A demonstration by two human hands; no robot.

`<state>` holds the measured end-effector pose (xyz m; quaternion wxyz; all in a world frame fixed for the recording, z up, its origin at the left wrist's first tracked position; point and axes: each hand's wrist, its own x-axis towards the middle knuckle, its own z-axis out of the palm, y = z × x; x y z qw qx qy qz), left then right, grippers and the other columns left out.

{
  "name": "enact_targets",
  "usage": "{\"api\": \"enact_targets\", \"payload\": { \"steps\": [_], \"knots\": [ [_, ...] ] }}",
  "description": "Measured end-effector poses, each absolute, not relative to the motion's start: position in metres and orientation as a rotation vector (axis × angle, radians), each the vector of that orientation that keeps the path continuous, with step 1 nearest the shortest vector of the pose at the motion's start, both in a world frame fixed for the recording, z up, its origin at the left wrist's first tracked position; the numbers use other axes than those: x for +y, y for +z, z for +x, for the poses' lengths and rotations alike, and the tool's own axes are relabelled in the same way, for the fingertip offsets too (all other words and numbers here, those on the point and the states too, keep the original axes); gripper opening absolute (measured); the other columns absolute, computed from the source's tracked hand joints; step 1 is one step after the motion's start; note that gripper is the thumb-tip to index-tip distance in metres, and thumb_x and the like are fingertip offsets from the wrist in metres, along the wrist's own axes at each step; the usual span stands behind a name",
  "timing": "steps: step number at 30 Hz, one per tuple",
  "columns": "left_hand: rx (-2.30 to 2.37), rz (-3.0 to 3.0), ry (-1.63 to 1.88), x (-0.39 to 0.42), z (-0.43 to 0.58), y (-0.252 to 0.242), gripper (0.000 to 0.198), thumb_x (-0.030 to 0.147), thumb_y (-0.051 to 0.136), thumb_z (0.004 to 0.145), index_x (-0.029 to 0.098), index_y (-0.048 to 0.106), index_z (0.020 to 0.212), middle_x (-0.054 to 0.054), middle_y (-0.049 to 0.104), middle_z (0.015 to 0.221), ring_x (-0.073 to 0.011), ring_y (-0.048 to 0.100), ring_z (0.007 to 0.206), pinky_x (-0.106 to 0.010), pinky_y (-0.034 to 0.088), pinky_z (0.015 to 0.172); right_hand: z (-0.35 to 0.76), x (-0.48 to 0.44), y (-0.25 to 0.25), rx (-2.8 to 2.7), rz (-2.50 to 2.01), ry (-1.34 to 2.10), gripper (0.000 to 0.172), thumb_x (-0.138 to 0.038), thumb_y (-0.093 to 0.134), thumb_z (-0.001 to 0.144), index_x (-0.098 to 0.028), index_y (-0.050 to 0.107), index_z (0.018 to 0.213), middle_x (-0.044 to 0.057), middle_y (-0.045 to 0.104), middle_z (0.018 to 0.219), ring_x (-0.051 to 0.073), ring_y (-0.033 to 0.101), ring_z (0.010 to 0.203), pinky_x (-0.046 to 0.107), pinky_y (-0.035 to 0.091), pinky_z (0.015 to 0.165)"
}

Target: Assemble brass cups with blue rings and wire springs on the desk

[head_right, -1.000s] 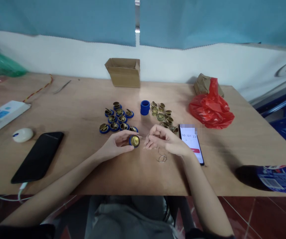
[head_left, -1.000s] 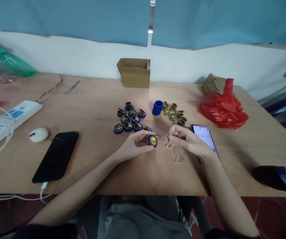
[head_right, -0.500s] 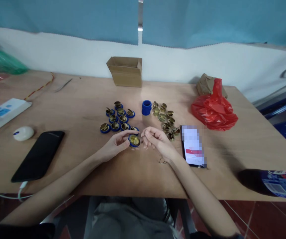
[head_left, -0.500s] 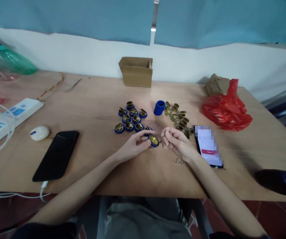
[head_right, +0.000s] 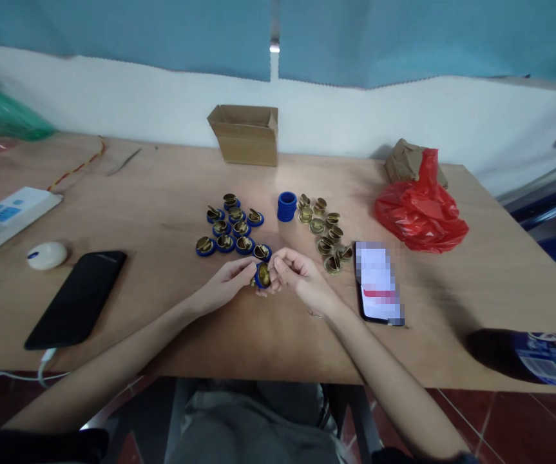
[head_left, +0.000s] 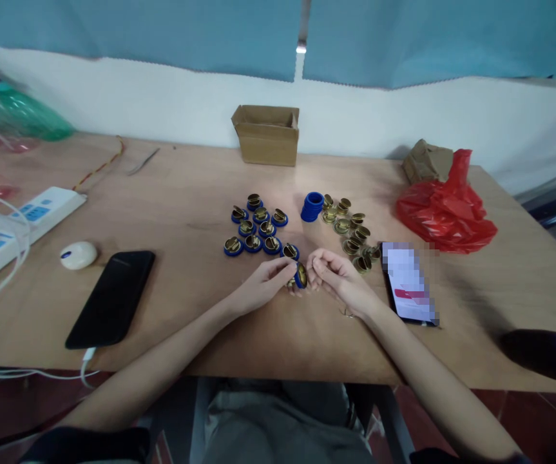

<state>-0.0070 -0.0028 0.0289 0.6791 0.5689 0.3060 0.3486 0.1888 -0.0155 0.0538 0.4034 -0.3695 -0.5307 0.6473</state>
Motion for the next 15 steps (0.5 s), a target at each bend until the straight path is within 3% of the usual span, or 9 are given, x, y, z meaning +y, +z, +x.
{"api": "enact_targets", "payload": {
  "steps": [15],
  "knots": [
    [0.762,1.239,0.816,-0.0021,-0.0029,0.0269,0.044,0.059,0.064,0.089,0.015,0.063,0.085,-0.002,0.068,0.077,-0.0137,0.064,0.066,-0.028,0.054,0.066,0.185,-0.02,0.0499,-1.619,-0.975,1.245,0.025,-0.043,0.059,0.1,-0.021,0.06,0.088,-0.001,0.06,0.073,0.013,0.058,0.066,0.026,0.048,0.064]
  ]
}}
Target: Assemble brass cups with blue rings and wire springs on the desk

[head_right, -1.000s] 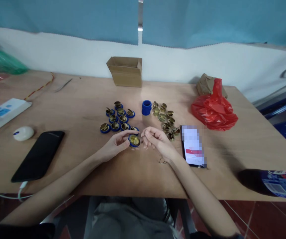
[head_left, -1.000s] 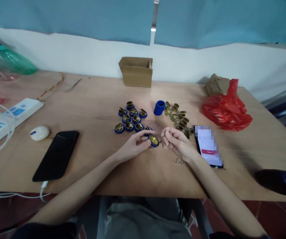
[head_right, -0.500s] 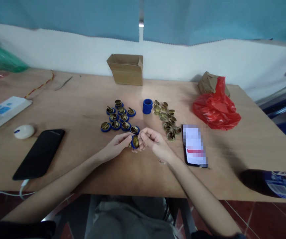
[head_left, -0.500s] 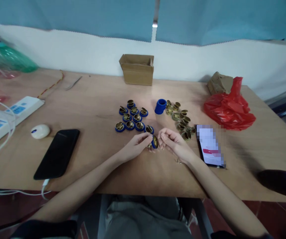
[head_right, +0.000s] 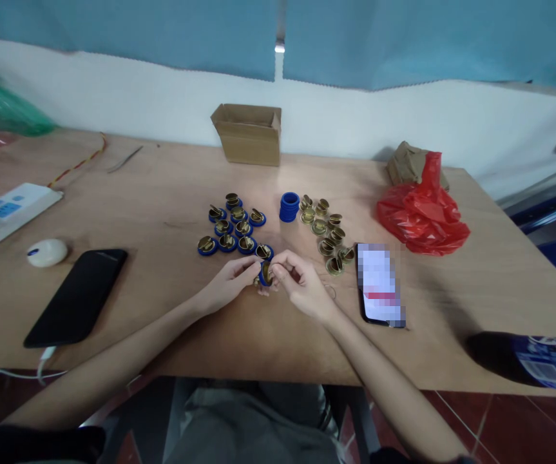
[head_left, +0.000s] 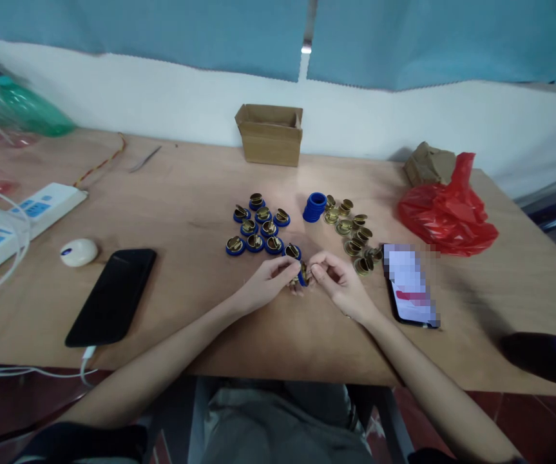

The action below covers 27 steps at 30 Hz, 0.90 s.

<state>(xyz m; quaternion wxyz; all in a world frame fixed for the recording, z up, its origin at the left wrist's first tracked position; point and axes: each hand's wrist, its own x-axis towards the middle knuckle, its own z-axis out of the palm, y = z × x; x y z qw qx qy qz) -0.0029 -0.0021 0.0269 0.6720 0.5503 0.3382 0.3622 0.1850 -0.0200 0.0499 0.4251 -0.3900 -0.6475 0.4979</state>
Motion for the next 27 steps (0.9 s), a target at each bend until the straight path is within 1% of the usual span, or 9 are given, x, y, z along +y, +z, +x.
{"api": "enact_targets", "payload": {
  "steps": [5,8,10,13,15,17,22,25,27],
  "knots": [
    [0.767,1.231,0.837,-0.003,-0.004,0.026,0.048,0.061,0.064,0.089,0.013,0.064,0.089,-0.003,0.067,0.077,-0.0133,0.064,0.066,-0.028,0.054,0.067,0.186,-0.019,0.051,-1.694,-0.952,1.181,0.021,-0.036,0.056,0.102,-0.02,0.061,0.089,-0.001,0.06,0.075,0.014,0.059,0.067,0.027,0.049,0.065],
    [0.734,1.228,0.866,-0.004,-0.006,0.025,0.048,0.06,0.063,0.091,0.013,0.066,0.099,-0.002,0.066,0.08,-0.0127,0.062,0.07,-0.027,0.053,0.071,0.19,-0.017,0.052,-1.827,-0.947,0.953,0.019,-0.031,0.058,0.1,-0.02,0.062,0.085,0.003,0.06,0.088,0.016,0.062,0.081,0.03,0.05,0.076],
    [0.697,1.227,0.881,-0.004,-0.007,0.023,0.046,0.057,0.061,0.093,0.014,0.067,0.108,-0.004,0.067,0.086,-0.0133,0.063,0.076,-0.028,0.053,0.075,0.194,-0.016,0.053,-1.917,-0.968,0.779,0.016,-0.028,0.06,0.1,-0.02,0.063,0.086,0.005,0.059,0.095,0.017,0.062,0.089,0.031,0.05,0.08],
    [0.652,1.237,0.894,-0.003,-0.009,0.018,0.04,0.05,0.059,0.097,0.018,0.066,0.12,-0.006,0.066,0.099,-0.0156,0.063,0.086,-0.03,0.052,0.081,0.197,-0.017,0.055,-2.04,-0.988,0.64,0.01,-0.024,0.059,0.1,-0.021,0.062,0.091,0.004,0.061,0.092,0.017,0.062,0.083,0.028,0.049,0.075],
    [0.636,1.253,0.902,-0.002,-0.011,0.015,0.037,0.047,0.058,0.098,0.022,0.066,0.124,-0.006,0.065,0.103,-0.0169,0.063,0.09,-0.031,0.051,0.084,0.197,-0.018,0.054,-2.116,-0.976,0.611,0.009,-0.023,0.059,0.101,-0.021,0.061,0.092,0.002,0.064,0.086,0.015,0.062,0.078,0.027,0.049,0.072],
    [0.637,1.28,0.91,-0.002,-0.011,0.016,0.035,0.045,0.057,0.099,0.023,0.067,0.125,-0.005,0.066,0.103,-0.0179,0.062,0.094,-0.031,0.05,0.086,0.196,-0.02,0.053,-2.164,-0.964,0.588,0.009,-0.023,0.058,0.102,-0.021,0.059,0.093,0.001,0.066,0.084,0.015,0.063,0.076,0.026,0.05,0.072],
    [0.674,1.358,0.93,-0.002,-0.011,0.025,0.031,0.042,0.058,0.099,0.022,0.07,0.118,-0.007,0.068,0.108,-0.0195,0.061,0.1,-0.031,0.049,0.089,0.195,-0.026,0.045,-2.22,-0.975,0.471,0.011,-0.027,0.057,0.103,-0.021,0.059,0.094,0.003,0.069,0.089,0.016,0.067,0.079,0.028,0.054,0.074],
    [0.616,1.339,0.93,0.0,-0.013,0.024,0.028,0.04,0.061,0.096,0.022,0.072,0.114,-0.007,0.068,0.111,-0.0205,0.061,0.104,-0.032,0.046,0.093,0.195,-0.029,0.046,-2.29,-0.9,0.304,0.013,-0.029,0.055,0.104,-0.02,0.061,0.096,0.005,0.069,0.09,0.017,0.069,0.083,0.029,0.057,0.076],
    [0.586,1.322,0.905,0.001,-0.015,0.022,0.027,0.04,0.064,0.094,0.022,0.074,0.113,-0.006,0.068,0.109,-0.0206,0.061,0.103,-0.032,0.045,0.093,0.195,-0.032,0.049,-2.333,-0.843,0.145,0.015,-0.029,0.055,0.104,-0.019,0.063,0.097,0.005,0.07,0.088,0.017,0.069,0.083,0.029,0.058,0.077]
  ]
}}
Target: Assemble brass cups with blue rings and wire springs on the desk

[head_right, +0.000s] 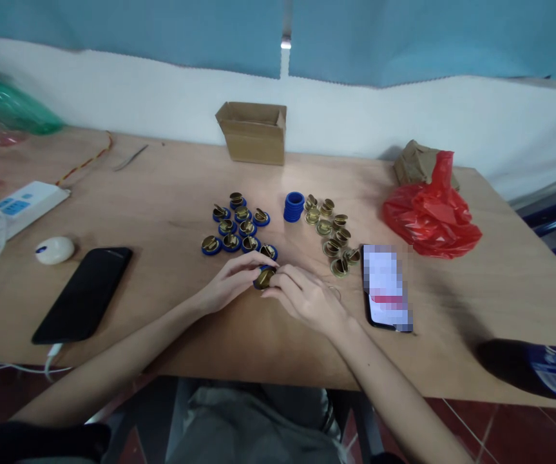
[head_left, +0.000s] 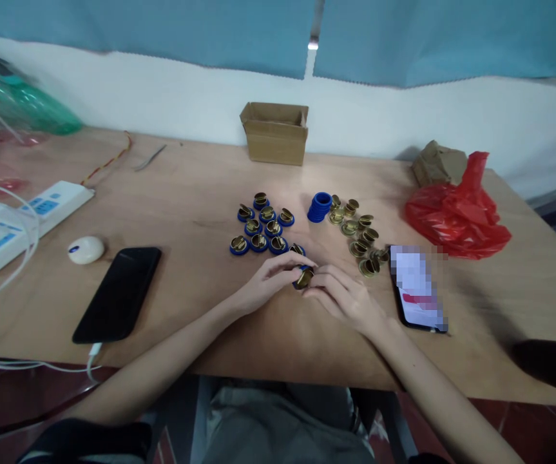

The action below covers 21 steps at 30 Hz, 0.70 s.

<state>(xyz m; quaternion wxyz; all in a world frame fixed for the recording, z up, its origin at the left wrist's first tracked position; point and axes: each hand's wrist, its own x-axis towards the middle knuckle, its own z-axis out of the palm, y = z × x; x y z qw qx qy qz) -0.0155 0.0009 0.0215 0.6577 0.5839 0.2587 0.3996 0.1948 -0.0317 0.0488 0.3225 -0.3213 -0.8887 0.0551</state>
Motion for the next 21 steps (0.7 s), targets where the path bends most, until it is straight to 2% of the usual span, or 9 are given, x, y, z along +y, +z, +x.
{"api": "enact_targets", "payload": {
  "steps": [5,13,21],
  "knots": [
    [0.527,1.274,0.884,0.001,-0.018,0.019,0.031,0.045,0.064,0.094,0.022,0.076,0.111,-0.007,0.07,0.106,-0.0206,0.061,0.099,-0.032,0.045,0.09,0.192,-0.037,0.058,-2.366,-0.785,-0.086,0.018,-0.027,0.058,0.102,-0.017,0.068,0.091,0.005,0.071,0.084,0.017,0.068,0.076,0.029,0.057,0.073],
    [0.605,1.334,0.844,0.0,-0.02,0.023,0.029,0.044,0.071,0.09,0.022,0.079,0.107,-0.006,0.074,0.1,-0.0191,0.063,0.093,-0.03,0.046,0.085,0.188,-0.038,0.06,-2.366,-0.745,-0.131,0.029,-0.025,0.052,0.105,-0.018,0.067,0.082,0.006,0.069,0.076,0.018,0.062,0.069,0.032,0.054,0.066],
    [0.53,1.321,0.853,0.0,-0.019,0.036,0.03,0.045,0.079,0.082,0.019,0.081,0.097,-0.006,0.071,0.086,-0.0161,0.058,0.077,-0.029,0.045,0.072,0.191,-0.04,0.054,-2.442,-0.725,-0.179,0.031,-0.016,0.047,0.105,-0.02,0.069,0.083,0.006,0.071,0.082,0.018,0.064,0.074,0.032,0.054,0.069]
  ]
}}
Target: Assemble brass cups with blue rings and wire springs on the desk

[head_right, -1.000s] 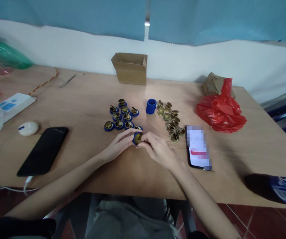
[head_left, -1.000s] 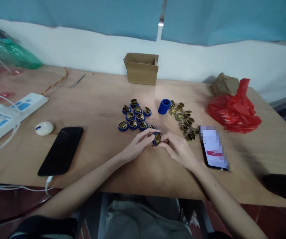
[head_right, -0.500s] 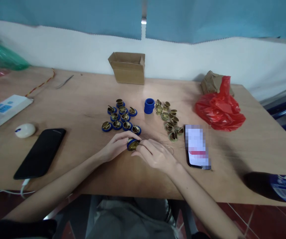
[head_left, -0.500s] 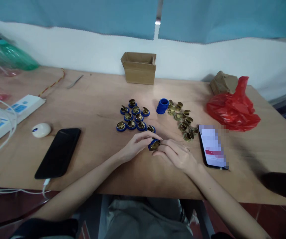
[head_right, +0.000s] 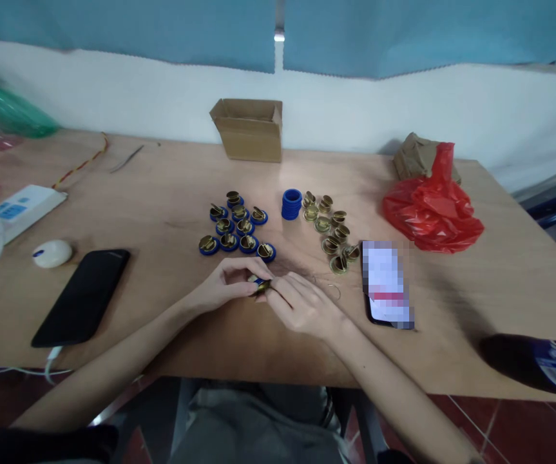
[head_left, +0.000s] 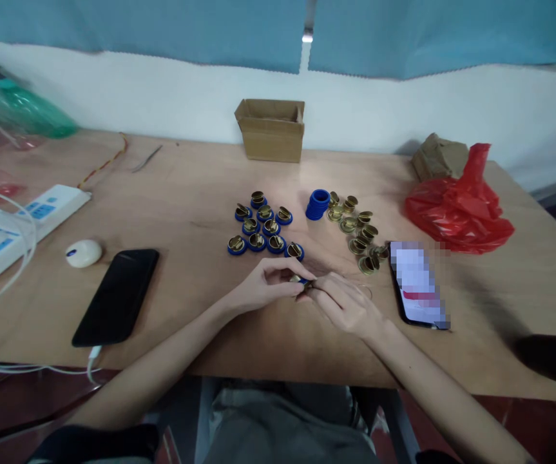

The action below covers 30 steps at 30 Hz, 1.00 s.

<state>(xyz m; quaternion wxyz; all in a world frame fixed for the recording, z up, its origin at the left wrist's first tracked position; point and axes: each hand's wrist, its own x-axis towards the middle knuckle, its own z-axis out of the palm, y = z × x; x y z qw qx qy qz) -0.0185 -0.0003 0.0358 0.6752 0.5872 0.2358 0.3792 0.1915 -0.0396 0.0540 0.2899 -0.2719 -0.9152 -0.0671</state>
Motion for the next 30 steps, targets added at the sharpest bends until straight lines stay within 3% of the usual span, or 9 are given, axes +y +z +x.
{"api": "enact_targets", "payload": {
  "steps": [15,18,20,23,30],
  "knots": [
    [0.559,1.347,0.823,0.002,-0.021,0.035,0.026,0.038,0.077,0.085,0.021,0.079,0.105,-0.008,0.076,0.106,-0.0225,0.068,0.101,-0.035,0.052,0.092,0.189,-0.041,0.051,-2.315,-0.81,-0.045,0.016,-0.022,0.059,0.101,-0.02,0.071,0.09,0.006,0.073,0.082,0.019,0.069,0.073,0.032,0.057,0.067],
    [0.615,1.357,0.838,0.001,-0.022,0.033,0.027,0.038,0.075,0.087,0.021,0.078,0.108,-0.007,0.076,0.105,-0.0216,0.068,0.1,-0.034,0.053,0.091,0.187,-0.041,0.049,-2.261,-0.831,0.077,0.008,-0.024,0.062,0.1,-0.022,0.069,0.101,0.006,0.074,0.089,0.019,0.072,0.081,0.031,0.059,0.073],
    [0.627,1.361,0.873,0.002,-0.023,0.031,0.029,0.039,0.074,0.088,0.022,0.077,0.111,-0.007,0.074,0.106,-0.0201,0.067,0.098,-0.031,0.053,0.089,0.185,-0.041,0.046,-2.149,-0.851,0.187,0.013,-0.022,0.062,0.099,-0.023,0.064,0.111,0.004,0.073,0.092,0.018,0.072,0.082,0.031,0.059,0.074],
    [0.595,1.349,0.919,0.003,-0.023,0.028,0.029,0.038,0.072,0.09,0.021,0.075,0.113,-0.007,0.072,0.105,-0.0175,0.066,0.094,-0.028,0.053,0.084,0.183,-0.041,0.043,-1.977,-0.957,0.306,0.021,-0.016,0.06,0.097,-0.024,0.056,0.116,0.001,0.068,0.085,0.015,0.067,0.069,0.028,0.056,0.063],
    [0.541,1.277,0.91,0.002,-0.02,0.027,0.03,0.032,0.076,0.088,0.021,0.071,0.115,-0.008,0.07,0.109,-0.0182,0.067,0.101,-0.026,0.054,0.083,0.18,-0.037,0.041,-1.899,-1.131,0.5,0.013,-0.018,0.06,0.093,-0.024,0.05,0.099,-0.005,0.051,0.071,0.011,0.052,0.056,0.025,0.045,0.054]
  ]
}}
